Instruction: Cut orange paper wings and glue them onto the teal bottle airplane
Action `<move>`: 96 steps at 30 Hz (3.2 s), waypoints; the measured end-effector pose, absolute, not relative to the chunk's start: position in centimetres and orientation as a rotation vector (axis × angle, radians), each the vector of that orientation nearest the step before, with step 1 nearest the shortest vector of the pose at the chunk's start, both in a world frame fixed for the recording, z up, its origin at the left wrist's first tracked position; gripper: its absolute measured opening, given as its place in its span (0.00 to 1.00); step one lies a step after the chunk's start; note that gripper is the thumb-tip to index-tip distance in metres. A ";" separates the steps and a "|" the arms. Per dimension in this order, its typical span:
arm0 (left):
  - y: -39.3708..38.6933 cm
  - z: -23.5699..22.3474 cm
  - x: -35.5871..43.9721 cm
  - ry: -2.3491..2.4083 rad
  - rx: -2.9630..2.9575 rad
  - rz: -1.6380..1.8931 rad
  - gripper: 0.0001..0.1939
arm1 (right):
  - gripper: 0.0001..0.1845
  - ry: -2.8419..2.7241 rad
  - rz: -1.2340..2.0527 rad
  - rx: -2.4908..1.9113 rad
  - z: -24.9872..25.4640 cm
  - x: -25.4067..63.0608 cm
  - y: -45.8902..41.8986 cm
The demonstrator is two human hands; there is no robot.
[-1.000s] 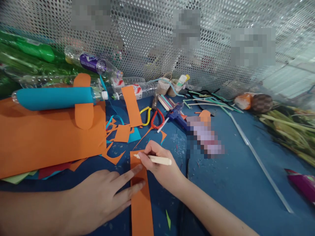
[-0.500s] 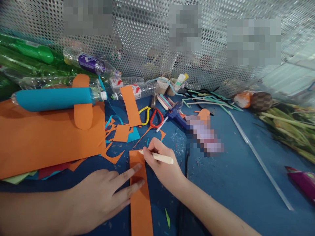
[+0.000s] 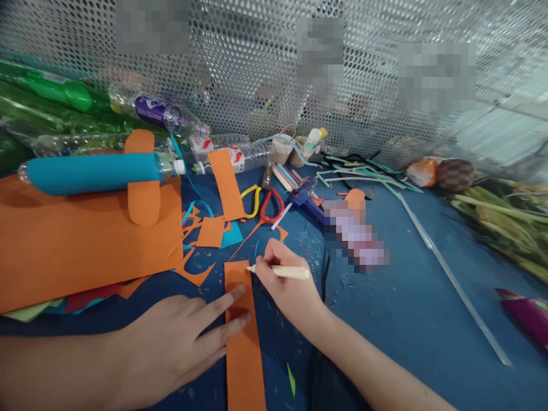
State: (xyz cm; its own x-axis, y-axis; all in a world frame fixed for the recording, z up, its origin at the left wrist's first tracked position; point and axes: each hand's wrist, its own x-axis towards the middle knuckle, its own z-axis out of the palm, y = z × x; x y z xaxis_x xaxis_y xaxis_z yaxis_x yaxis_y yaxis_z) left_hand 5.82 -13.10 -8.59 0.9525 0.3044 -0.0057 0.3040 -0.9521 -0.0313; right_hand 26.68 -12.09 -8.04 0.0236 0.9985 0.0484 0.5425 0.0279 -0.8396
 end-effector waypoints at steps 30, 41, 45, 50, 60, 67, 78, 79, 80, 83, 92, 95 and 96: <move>-13.0 -8.3 5.9 -0.500 -3.101 -0.062 0.21 | 0.09 -1.384 1.023 -1.393 -7.5 26.8 -11.8; -13.2 -8.8 5.7 -0.441 -3.074 -0.068 0.23 | 0.13 -1.527 1.193 -1.397 -8.6 26.3 -12.5; -13.0 -8.8 5.8 -0.431 -3.068 -0.092 0.20 | 0.13 -1.534 1.219 -1.412 -8.6 26.1 -12.4; -13.0 -9.0 5.8 -0.438 -3.060 -0.085 0.21 | 0.12 -1.539 1.235 -1.408 -8.7 26.2 -12.5; -13.0 -9.0 5.8 -0.426 -3.061 -0.118 0.20 | 0.13 -1.609 1.215 -1.396 -9.0 26.4 -12.5; -12.9 -8.9 5.9 -0.428 -3.058 -0.113 0.20 | 0.13 -1.549 1.197 -1.393 -8.3 26.2 -12.4; -13.0 -9.0 5.8 -0.435 -3.044 -0.060 0.23 | 0.16 -1.322 0.944 -1.531 -8.2 27.3 -11.7; -13.0 -9.0 5.8 -0.432 -3.042 -0.059 0.23 | 0.15 -1.328 0.949 -1.535 -8.2 27.3 -11.7; -13.1 -9.1 5.8 -0.431 -3.041 -0.060 0.23 | 0.15 -1.334 0.947 -1.538 -8.2 27.2 -11.8; -13.1 -9.1 5.8 -0.429 -3.042 -0.066 0.24 | 0.16 -1.374 0.920 -1.542 -8.2 27.1 -11.7; -12.9 -8.9 5.8 -0.414 -3.071 -0.060 0.23 | 0.16 -1.468 0.862 -1.563 -8.3 27.2 -11.6; -13.0 -9.1 5.8 -0.424 -3.058 -0.065 0.24 | 0.15 -1.477 0.861 -1.559 -8.3 27.1 -11.6; -13.0 -9.1 5.8 -0.427 -3.055 -0.064 0.23 | 0.15 -1.479 0.862 -1.561 -8.2 27.1 -11.6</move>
State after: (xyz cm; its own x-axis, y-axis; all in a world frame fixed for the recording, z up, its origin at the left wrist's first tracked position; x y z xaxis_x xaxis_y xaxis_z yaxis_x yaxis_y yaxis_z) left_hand 5.77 -13.02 -9.13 0.9608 0.2730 0.0487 0.2753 -0.9601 -0.0497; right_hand 27.11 -11.63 -8.24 0.0835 0.9953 0.0480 0.4492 0.0054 -0.8934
